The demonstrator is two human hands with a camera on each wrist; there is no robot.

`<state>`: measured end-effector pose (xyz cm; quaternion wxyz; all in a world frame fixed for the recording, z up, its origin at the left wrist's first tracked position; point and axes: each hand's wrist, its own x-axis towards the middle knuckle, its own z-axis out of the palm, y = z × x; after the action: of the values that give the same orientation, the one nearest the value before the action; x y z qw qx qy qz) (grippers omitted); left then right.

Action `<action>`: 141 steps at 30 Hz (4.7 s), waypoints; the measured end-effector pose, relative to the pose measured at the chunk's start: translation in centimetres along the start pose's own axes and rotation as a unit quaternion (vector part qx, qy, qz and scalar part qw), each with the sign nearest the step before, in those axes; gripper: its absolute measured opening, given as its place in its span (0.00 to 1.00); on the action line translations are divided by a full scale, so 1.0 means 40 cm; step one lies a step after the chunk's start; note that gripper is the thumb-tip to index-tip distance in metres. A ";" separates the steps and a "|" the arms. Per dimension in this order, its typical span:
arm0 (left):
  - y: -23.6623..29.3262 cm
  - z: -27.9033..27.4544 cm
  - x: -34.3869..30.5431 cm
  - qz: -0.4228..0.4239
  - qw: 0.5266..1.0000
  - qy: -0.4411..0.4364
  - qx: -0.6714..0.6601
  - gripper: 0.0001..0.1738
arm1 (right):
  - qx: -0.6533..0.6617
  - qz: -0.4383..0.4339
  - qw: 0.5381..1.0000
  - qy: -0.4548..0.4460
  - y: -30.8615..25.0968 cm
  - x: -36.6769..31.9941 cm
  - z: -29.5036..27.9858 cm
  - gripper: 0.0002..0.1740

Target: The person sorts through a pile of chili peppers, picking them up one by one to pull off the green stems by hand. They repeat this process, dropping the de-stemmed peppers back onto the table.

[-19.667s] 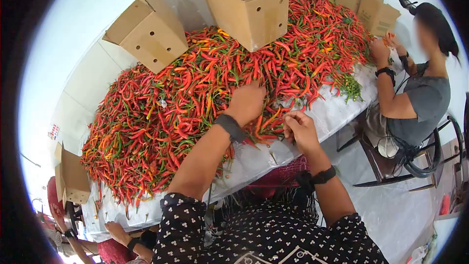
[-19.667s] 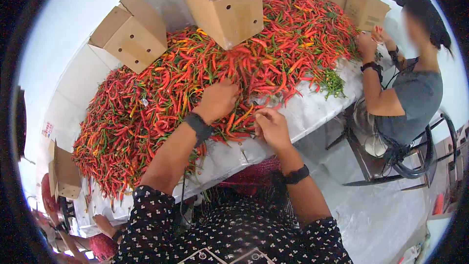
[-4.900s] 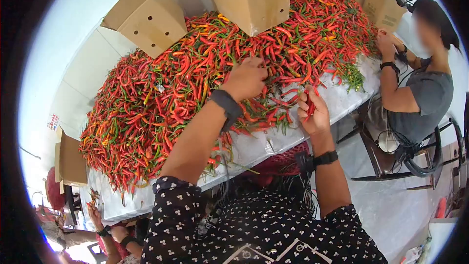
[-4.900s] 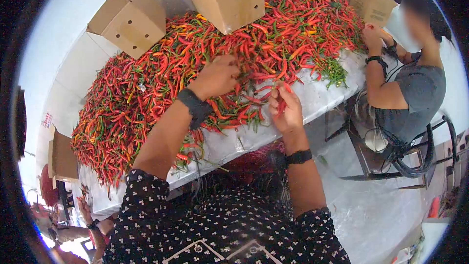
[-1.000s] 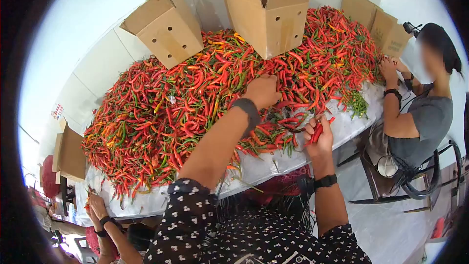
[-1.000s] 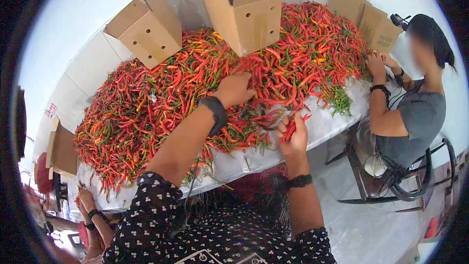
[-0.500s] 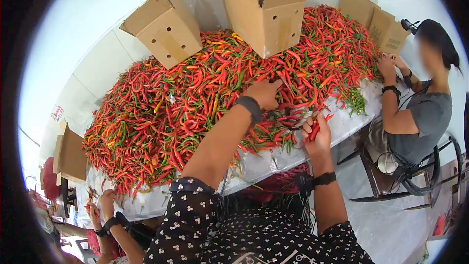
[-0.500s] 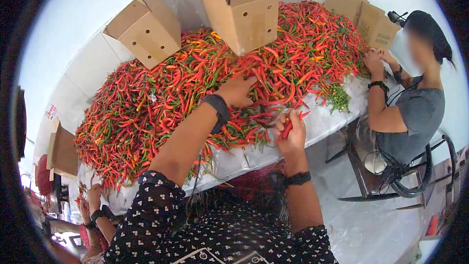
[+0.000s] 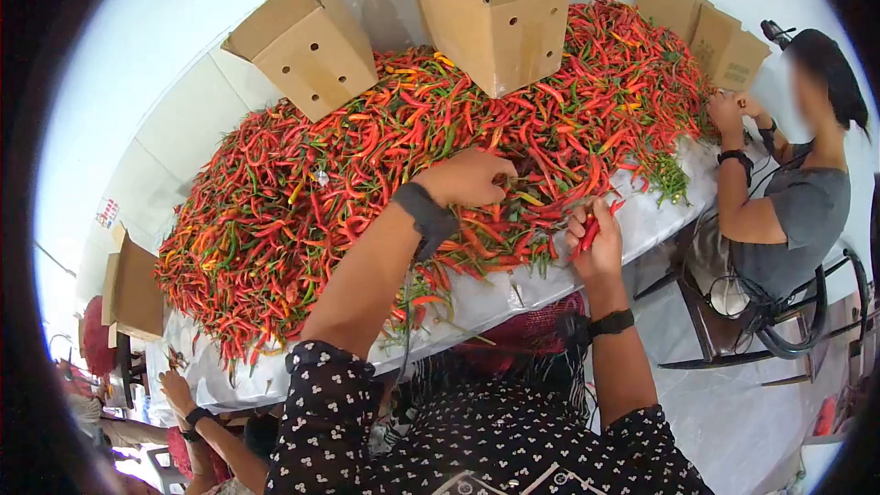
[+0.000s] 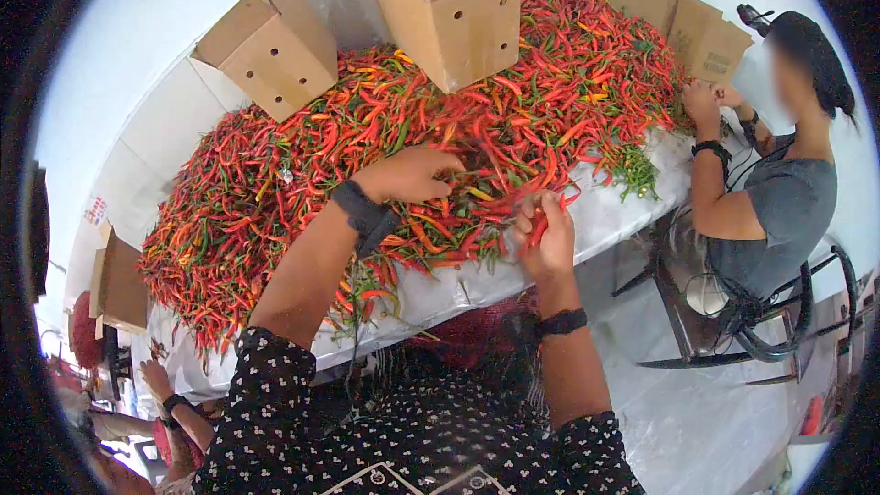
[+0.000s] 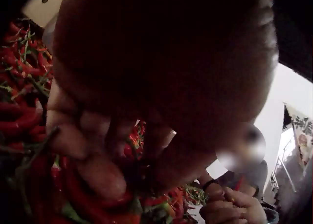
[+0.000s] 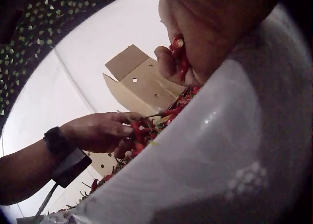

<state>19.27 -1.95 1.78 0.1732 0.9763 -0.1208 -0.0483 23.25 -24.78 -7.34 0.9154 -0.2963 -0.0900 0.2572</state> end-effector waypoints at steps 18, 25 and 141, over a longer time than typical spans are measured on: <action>0.051 0.062 0.063 -0.068 0.984 0.129 0.103 0.10 | -0.042 0.004 0.999 -0.005 0.004 0.000 -0.002 0.10; 0.087 -0.002 -0.018 -0.094 0.961 0.091 -0.245 0.10 | -0.063 0.006 0.998 -0.013 0.001 -0.005 0.007 0.09; 0.095 0.099 0.086 0.029 0.957 0.287 -0.042 0.09 | -0.028 -0.019 0.999 0.021 0.005 -0.004 0.005 0.11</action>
<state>21.24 -7.57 -0.78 0.2427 0.9371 -0.0918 0.2334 22.96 -24.64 -7.29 0.9131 -0.3259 -0.0833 0.2303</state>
